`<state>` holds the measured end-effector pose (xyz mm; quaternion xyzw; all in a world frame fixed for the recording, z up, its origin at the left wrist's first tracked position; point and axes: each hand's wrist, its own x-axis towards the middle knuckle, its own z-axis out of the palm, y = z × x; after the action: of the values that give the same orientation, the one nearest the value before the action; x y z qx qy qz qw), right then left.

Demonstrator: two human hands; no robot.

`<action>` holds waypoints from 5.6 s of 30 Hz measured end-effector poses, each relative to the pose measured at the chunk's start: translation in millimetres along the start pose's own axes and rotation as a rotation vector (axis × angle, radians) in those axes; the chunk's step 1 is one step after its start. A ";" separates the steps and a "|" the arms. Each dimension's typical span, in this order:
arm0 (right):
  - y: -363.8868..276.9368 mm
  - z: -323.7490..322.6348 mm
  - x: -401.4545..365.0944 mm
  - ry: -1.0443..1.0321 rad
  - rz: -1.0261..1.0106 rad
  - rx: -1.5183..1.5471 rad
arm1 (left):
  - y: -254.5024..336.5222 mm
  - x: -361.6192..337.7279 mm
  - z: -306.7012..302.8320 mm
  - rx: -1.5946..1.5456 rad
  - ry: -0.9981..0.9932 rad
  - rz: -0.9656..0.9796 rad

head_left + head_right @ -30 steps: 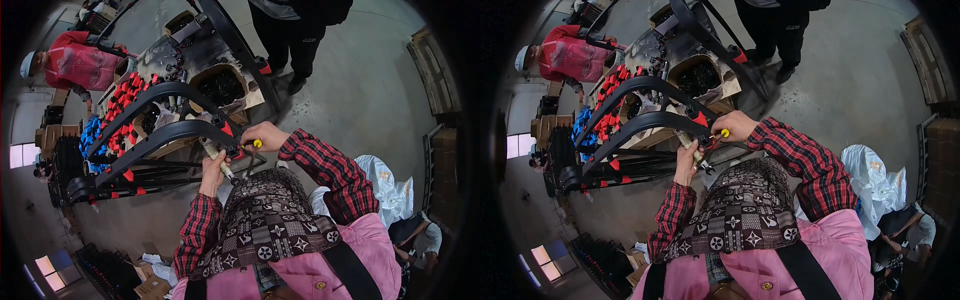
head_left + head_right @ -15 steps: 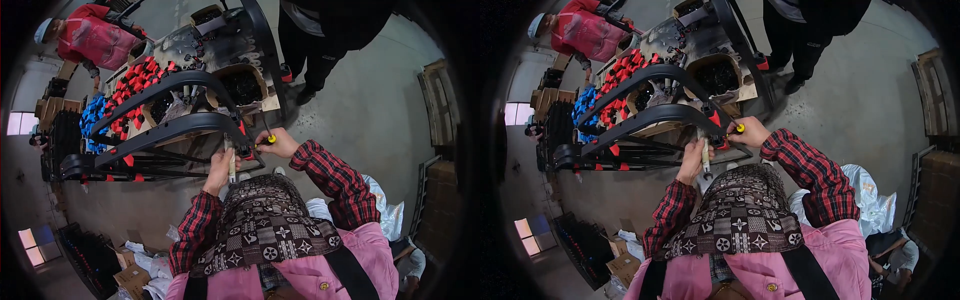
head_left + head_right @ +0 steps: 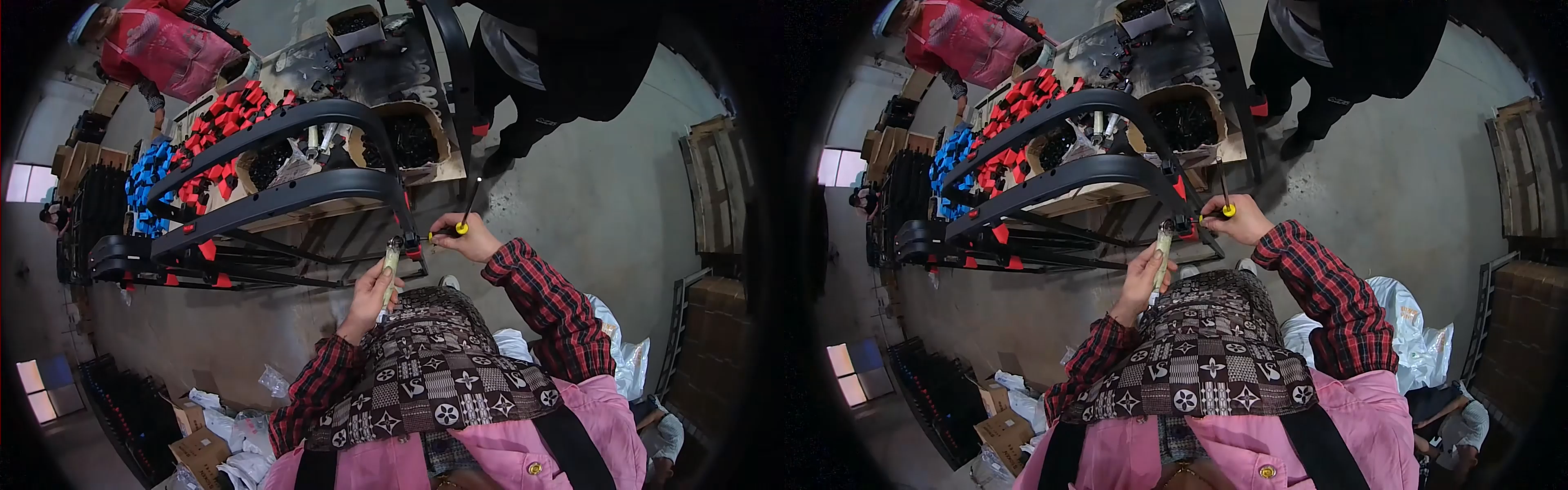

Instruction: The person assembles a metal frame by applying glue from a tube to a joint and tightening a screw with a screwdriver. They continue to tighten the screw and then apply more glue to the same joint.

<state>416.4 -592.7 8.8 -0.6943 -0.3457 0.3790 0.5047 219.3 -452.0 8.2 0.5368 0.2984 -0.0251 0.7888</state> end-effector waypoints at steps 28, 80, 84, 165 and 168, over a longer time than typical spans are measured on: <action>-16.7 -7.8 10.6 -0.131 0.209 0.025 | -48.0 58.6 -5.7 0.955 0.164 0.586; -7.5 -10.2 13.9 -0.154 0.164 0.076 | 10.3 3.1 11.1 -0.022 0.018 -0.068; -5.8 -9.8 13.2 -0.151 0.179 0.094 | 36.7 -1.4 14.5 0.110 0.003 -0.113; -15.4 -10.9 18.2 -0.122 0.334 0.158 | -38.3 57.2 -9.1 1.176 0.205 0.716; -25.0 -9.2 17.0 -0.130 0.374 0.149 | -25.6 91.9 -33.6 1.193 -0.011 0.932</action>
<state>430.1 -575.7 31.8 -0.6812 -0.2138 0.5345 0.4523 270.6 -408.1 -67.0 0.9431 -0.0277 0.1511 0.2948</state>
